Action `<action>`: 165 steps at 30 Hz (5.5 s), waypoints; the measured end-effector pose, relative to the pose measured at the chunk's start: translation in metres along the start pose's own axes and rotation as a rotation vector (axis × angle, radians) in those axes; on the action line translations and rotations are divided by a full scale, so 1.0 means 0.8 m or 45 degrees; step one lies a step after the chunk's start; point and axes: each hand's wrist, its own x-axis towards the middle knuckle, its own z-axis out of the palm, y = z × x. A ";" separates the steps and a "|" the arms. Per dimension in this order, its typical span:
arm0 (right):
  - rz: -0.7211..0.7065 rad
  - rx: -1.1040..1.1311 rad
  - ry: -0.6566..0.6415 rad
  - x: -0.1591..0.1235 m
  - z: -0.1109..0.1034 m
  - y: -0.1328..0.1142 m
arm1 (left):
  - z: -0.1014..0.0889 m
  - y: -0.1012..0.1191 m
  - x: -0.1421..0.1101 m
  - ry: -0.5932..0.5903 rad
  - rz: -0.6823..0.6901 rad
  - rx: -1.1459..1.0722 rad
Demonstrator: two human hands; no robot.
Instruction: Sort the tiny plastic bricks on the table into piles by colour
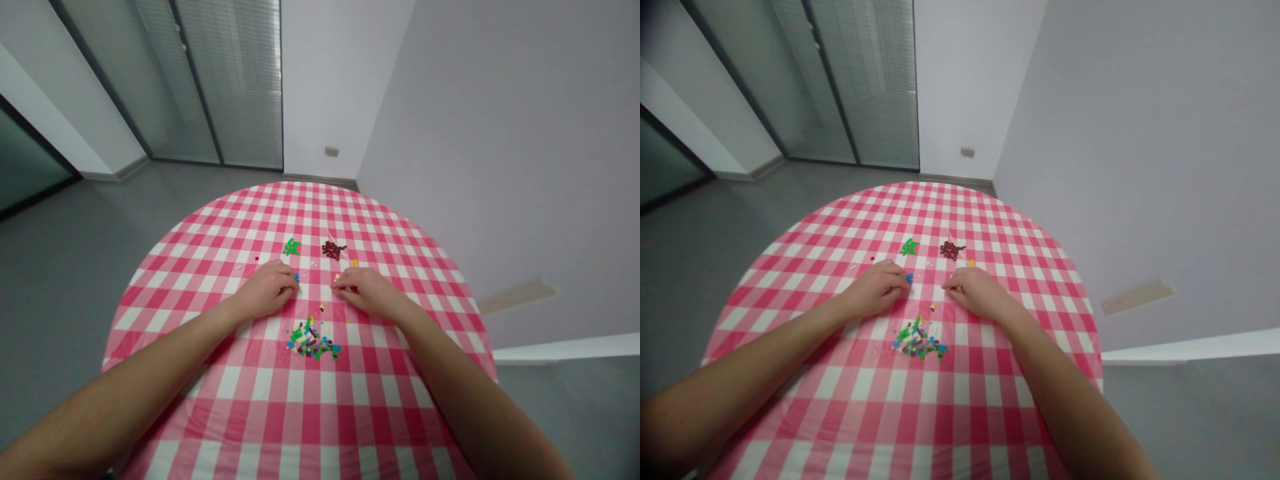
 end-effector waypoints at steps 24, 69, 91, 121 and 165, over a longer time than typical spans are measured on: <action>-0.161 0.033 -0.145 0.009 0.028 -0.019 | 0.001 0.003 0.001 -0.006 -0.017 0.000; -0.052 -0.039 -0.111 0.006 0.019 -0.015 | 0.001 0.003 0.001 -0.031 -0.024 0.013; -0.002 -0.045 -0.118 0.011 0.028 -0.031 | 0.002 0.003 0.002 -0.050 -0.029 0.026; 0.063 -0.214 -0.136 0.016 0.034 -0.052 | 0.003 0.003 0.001 -0.053 -0.031 0.016; 0.549 -0.247 0.361 0.000 -0.012 0.059 | 0.003 0.006 -0.001 -0.090 0.028 -0.028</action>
